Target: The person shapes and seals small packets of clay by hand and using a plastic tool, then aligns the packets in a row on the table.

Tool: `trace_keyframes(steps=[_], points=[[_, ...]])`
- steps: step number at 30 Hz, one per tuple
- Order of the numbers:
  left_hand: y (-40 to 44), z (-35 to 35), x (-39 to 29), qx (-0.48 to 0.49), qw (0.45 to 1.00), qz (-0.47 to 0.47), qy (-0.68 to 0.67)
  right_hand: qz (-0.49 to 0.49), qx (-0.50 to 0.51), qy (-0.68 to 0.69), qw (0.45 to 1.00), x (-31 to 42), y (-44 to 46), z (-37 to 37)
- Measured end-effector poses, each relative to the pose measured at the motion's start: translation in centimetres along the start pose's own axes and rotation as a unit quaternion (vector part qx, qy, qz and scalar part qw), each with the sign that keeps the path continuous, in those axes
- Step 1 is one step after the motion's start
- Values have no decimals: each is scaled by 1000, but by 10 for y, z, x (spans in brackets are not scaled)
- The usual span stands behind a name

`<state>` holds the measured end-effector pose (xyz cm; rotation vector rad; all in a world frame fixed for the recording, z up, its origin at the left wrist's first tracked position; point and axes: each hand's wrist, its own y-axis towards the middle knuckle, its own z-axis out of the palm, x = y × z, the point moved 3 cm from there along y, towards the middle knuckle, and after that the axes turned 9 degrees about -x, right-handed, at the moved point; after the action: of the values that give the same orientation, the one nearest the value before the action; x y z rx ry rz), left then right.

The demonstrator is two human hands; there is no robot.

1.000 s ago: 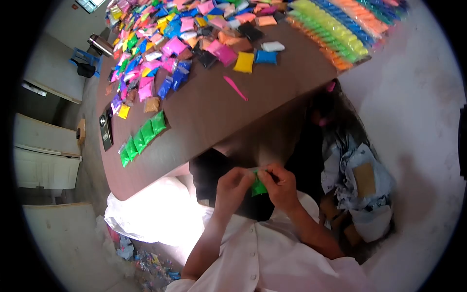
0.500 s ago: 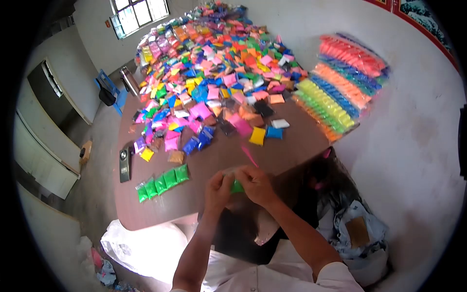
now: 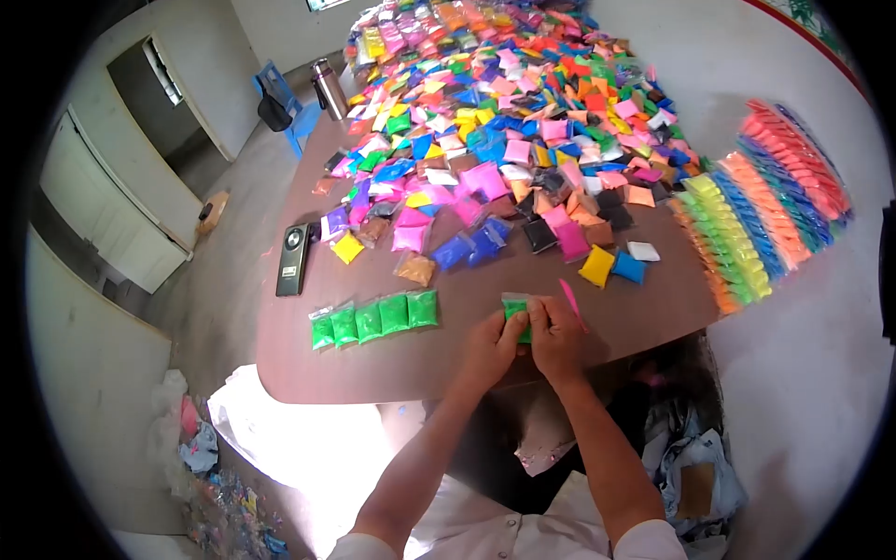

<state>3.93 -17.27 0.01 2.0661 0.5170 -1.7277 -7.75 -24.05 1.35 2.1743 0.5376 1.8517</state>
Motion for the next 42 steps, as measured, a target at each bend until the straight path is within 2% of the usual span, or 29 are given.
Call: trace_keyframes(steps=[2, 5, 7, 12, 13, 17, 19, 21, 24, 26, 28, 30, 32, 34, 38, 42], points=[[2, 6, 15, -2, 995, -50, -86, 13, -2, 3, 1000, -5, 0, 0], [0, 2, 2, 27, 996, -80, -37, 17, 21, -65, 998, -13, -2, -6], [0, 5, -2, 38, 995, -75, -46, 33, 3, 19, 999, -9, -2, -6], [3, 5, -8, 36, 999, -27, -8, 58, -22, 27, 998, -13, 0, -10], [3, 5, -9, 42, 998, -46, -17, 80, -25, 19, 996, -12, 1, -12], [6, 3, -7, 61, 991, -94, -72, 64, -50, 34, 996, -12, 1, -10], [7, 1, -5, 59, 990, -95, -88, 29, -48, 14, 998, -14, 1, -9], [6, 1, -2, 58, 988, -100, -104, 40, -33, 34, 998, -15, 0, -9], [7, -2, 1, 56, 984, -95, -137, 55, -28, 64, 996, -12, 1, -8], [12, -6, -4, 91, 992, -29, -77, 58, -37, 73, 995, -14, 2, -7], [18, -4, -12, 73, 992, -48, -91, 92, -41, 80, 992, -24, -1, -6], [26, -7, -13, 46, 991, -68, -102, 69, -34, 54, 996, -24, -2, -6], [37, -9, -3, 94, 992, -30, -74, 42, -26, 28, 998, -23, -2, -4], [44, -8, 6, 92, 993, -4, -81, 41, -40, -19, 998, -25, -2, -4], [56, -4, 22, 104, 991, 55, -64, 70, -22, -11, 997, -19, -1, -4], [66, -9, 0, 117, 987, 35, -107, 97, -25, 43, 994, -9, 1, -3]])
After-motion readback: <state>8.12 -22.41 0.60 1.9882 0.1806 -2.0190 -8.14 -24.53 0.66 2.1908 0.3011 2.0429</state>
